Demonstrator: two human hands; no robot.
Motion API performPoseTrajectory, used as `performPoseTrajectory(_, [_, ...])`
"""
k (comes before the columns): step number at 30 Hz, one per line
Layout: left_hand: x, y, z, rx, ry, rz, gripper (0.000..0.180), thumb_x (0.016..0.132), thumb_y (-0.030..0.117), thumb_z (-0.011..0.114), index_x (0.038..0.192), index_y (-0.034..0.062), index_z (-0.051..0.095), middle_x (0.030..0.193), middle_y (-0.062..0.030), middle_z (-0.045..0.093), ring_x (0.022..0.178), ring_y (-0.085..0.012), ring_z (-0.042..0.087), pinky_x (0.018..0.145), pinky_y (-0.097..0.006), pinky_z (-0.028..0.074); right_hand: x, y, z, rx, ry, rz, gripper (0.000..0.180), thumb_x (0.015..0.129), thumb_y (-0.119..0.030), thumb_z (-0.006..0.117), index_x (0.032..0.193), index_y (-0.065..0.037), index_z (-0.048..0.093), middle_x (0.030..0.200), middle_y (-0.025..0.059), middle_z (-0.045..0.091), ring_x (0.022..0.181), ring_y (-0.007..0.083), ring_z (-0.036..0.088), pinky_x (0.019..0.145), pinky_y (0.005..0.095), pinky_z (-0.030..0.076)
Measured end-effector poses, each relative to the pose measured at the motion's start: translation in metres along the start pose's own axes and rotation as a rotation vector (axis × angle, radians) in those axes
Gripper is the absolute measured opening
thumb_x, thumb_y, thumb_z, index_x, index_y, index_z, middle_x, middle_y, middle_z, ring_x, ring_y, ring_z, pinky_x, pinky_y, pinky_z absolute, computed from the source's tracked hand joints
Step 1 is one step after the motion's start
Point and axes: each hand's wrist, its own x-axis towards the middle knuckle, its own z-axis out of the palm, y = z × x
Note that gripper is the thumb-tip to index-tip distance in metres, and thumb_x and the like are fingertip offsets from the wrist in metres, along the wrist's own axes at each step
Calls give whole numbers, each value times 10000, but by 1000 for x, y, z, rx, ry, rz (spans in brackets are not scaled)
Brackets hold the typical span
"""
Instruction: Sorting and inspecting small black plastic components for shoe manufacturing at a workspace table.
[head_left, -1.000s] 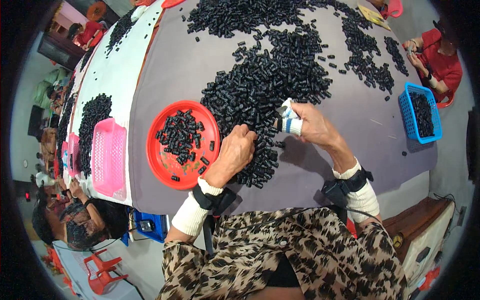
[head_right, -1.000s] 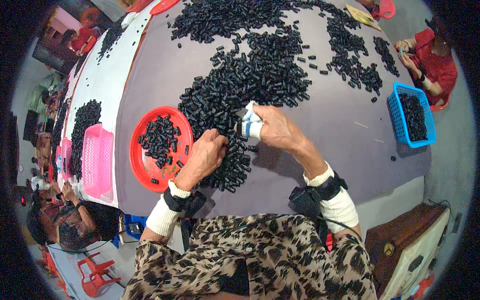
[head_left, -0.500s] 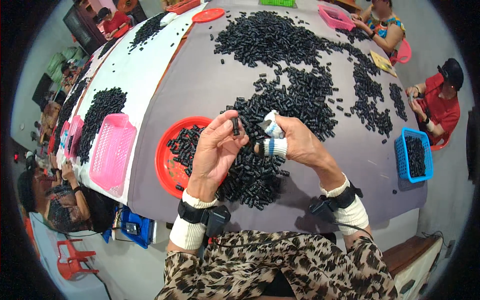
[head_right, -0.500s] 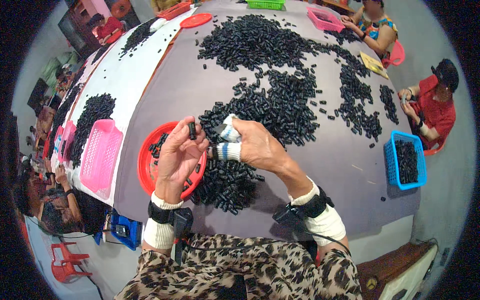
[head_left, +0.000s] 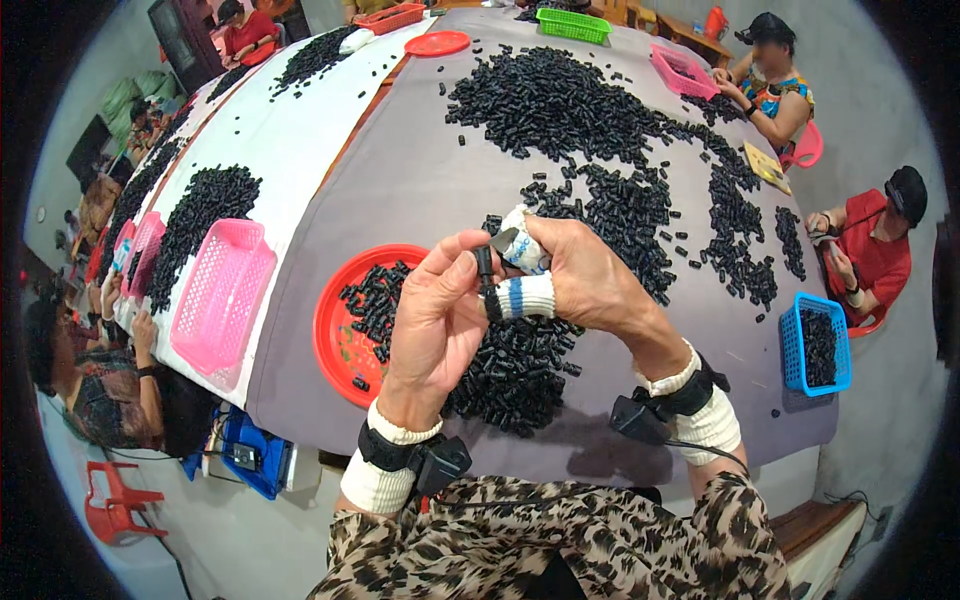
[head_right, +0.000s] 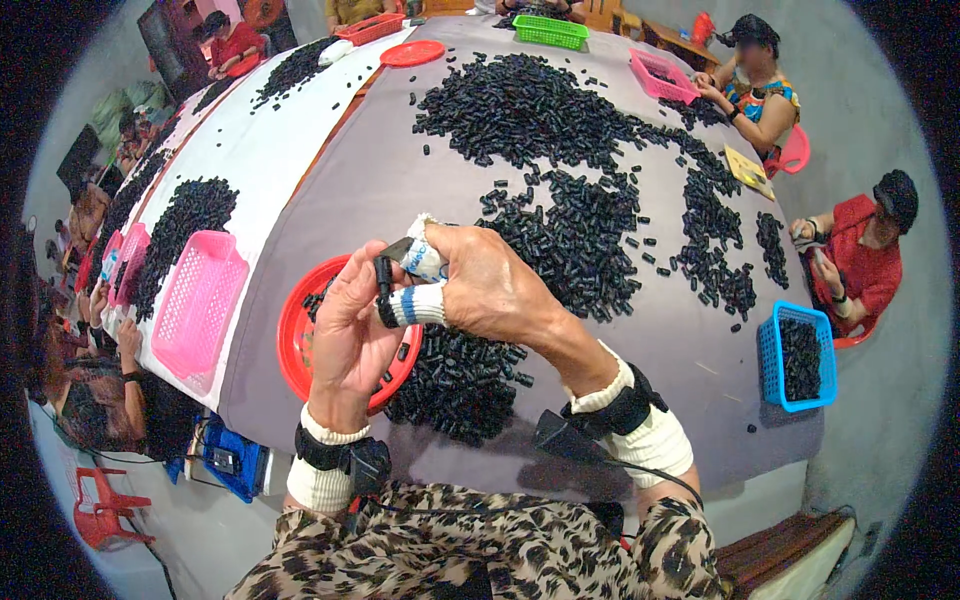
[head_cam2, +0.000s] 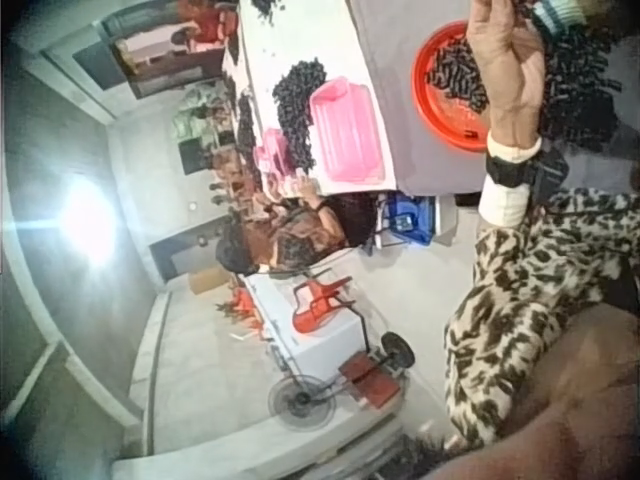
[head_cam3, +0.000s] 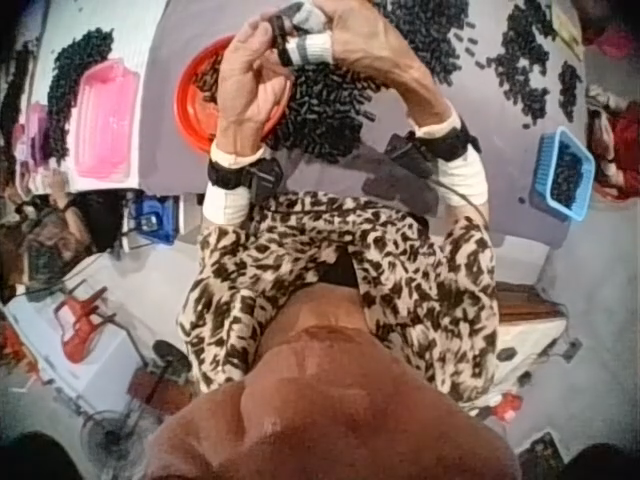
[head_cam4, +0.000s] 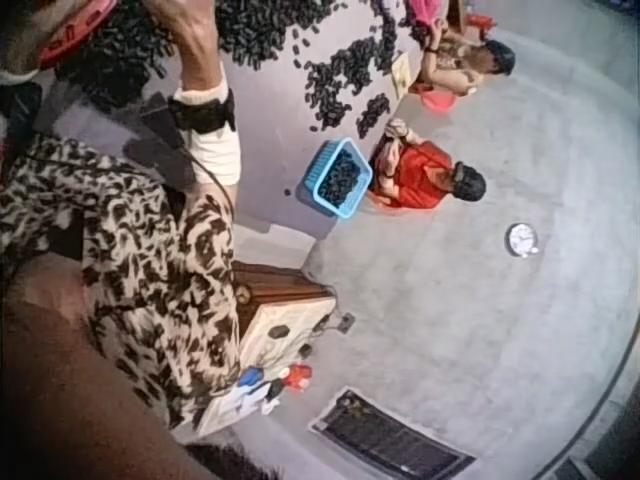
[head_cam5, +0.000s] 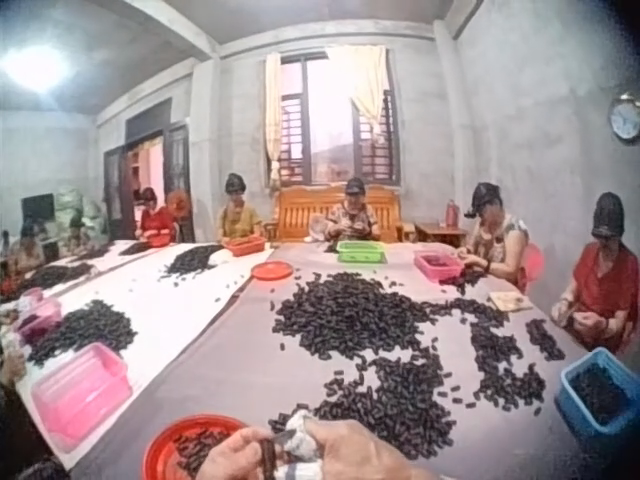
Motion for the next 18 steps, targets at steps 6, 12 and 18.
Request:
performPoseTrajectory(6, [0,1,3,64,64,11,216,853,39,545,1057,-35,545,962,-92,604,875,-153,583,812,-283,475,1,1,-1,-37,13,5,289,663,-211,718,783,4,567,661,51,562,611,114,504,576,277,426])
performPoseTrajectory(12, [1,3,4,234,93,-11,237,819,8,559,1050,-43,553,938,-96,601,834,-147,594,752,-279,498,-1,7,2,-34,19,-16,289,673,-212,724,792,3,572,677,46,572,615,108,504,574,270,425])
performPoseTrajectory(18, [3,2,6,278,157,-54,231,840,44,543,1050,-51,559,880,-89,598,764,-127,577,701,-271,490,-10,6,-9,-22,92,-40,250,726,-189,713,811,-2,571,655,14,540,605,83,483,556,256,415])
